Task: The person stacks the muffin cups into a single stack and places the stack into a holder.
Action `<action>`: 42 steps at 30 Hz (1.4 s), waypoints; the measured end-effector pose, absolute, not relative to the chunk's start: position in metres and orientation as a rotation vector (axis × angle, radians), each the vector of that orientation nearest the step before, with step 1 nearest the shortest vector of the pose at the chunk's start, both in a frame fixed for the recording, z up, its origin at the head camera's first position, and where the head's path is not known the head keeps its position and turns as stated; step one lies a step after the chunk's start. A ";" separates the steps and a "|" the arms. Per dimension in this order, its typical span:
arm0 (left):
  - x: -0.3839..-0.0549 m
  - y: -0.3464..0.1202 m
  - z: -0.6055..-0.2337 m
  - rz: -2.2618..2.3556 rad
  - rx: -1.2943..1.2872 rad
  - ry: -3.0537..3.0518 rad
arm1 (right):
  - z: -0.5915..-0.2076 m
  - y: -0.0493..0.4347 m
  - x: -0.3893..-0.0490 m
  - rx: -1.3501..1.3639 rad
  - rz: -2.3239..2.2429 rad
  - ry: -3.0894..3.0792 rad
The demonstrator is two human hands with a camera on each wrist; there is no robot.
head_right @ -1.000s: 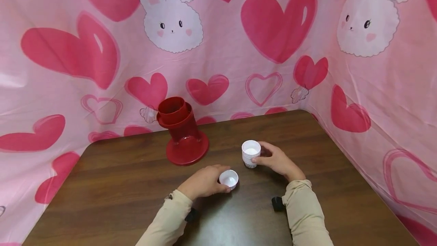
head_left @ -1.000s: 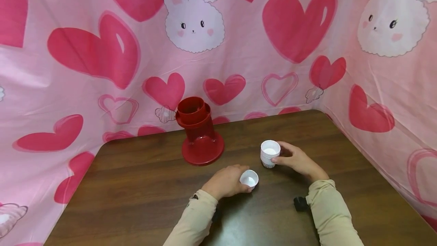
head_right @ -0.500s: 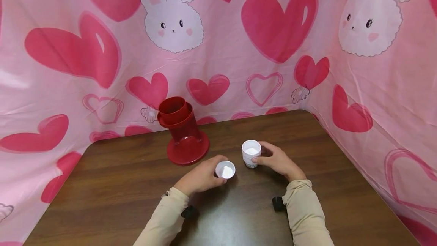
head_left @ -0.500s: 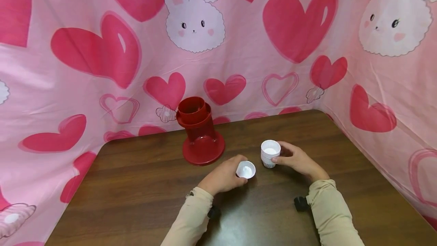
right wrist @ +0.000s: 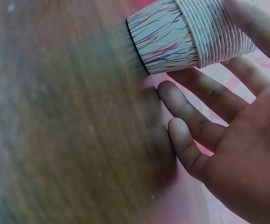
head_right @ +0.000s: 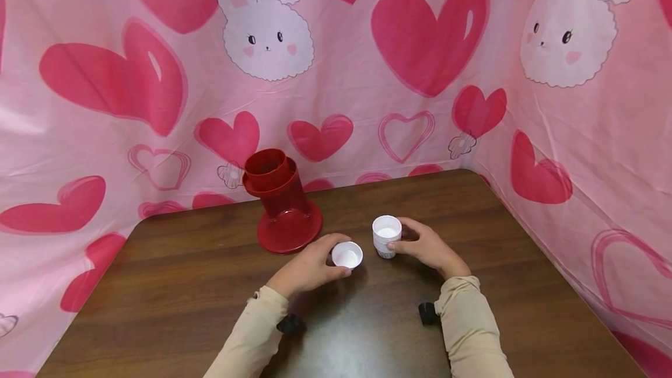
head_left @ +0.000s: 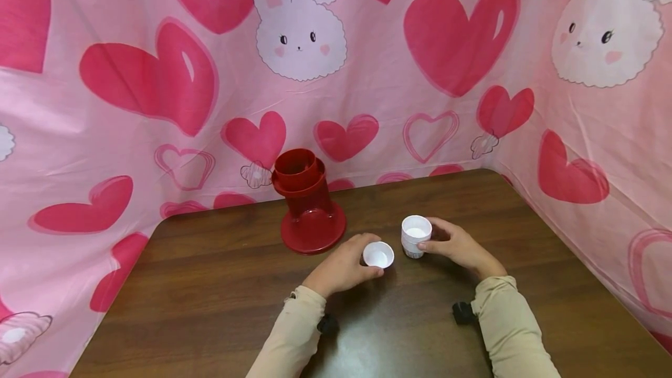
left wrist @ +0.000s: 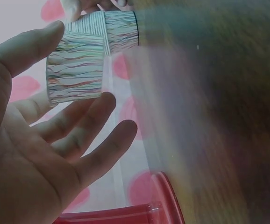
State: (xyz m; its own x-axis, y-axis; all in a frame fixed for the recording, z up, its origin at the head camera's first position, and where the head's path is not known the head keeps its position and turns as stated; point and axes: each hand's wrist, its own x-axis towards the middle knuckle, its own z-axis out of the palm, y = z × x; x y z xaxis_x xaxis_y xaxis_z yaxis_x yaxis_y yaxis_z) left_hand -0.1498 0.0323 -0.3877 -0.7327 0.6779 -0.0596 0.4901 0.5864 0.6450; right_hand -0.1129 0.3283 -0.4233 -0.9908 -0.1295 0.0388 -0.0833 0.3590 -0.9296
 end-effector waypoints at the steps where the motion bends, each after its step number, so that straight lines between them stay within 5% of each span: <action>1: -0.150 0.032 -0.387 0.897 0.942 2.519 | -0.423 0.328 -0.113 -0.201 -1.743 2.556; 42: -0.163 0.075 -0.372 1.340 0.848 2.500 | -0.424 0.328 -0.112 -0.237 -1.781 2.503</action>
